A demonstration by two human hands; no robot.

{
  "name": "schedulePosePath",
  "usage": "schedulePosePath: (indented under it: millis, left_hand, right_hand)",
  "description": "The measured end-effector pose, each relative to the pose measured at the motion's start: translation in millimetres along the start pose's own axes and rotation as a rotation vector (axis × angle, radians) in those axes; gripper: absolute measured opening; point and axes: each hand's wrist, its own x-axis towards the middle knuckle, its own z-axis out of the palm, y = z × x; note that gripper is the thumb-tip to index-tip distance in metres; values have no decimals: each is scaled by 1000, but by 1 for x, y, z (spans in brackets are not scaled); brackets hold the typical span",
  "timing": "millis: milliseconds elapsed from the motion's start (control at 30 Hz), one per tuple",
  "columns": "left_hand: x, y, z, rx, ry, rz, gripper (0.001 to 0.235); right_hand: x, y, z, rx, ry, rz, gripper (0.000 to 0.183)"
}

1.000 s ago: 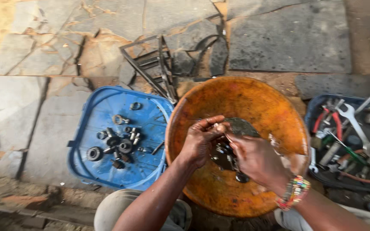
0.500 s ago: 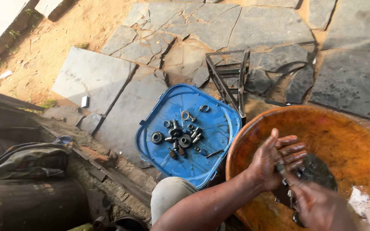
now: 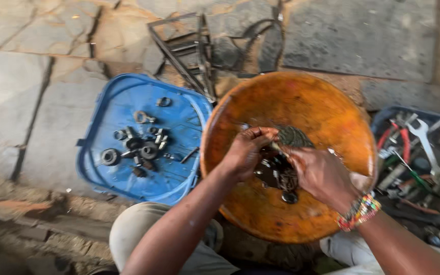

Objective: The person scrubs small mechanical parts with a toothbrush inside an orange bowl filled with liquid. They pick up parts from a blue tray, clean them, and place them back into the tray.

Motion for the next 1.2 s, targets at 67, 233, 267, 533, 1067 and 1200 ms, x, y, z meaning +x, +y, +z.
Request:
schedulePosePath:
  millis: [67,233,267,533,1067,1200]
  left_hand:
    - [-2,8,3,96,-53,-32,19]
    - [-1,27,2,413,323,-73,25]
    - [0,31,-2,308,282,-36,26]
    - [-5,36,-3,144,222,-31,36]
    - [-10,30,9,355,229,-131,40]
    - [-16,29,18,464,194,-136,35]
  right_hand:
    - [7,11,-8,145,-116,155,37]
    - [0,41,5,-199,9,7,34]
    - [0,52,8,-212,-9,101,34]
    - [1,63,26,-187,-129,130,26]
    - [-5,-16,-30,-239,107,-167,50]
    - [-7,-21,-29,-259,151,-223,51]
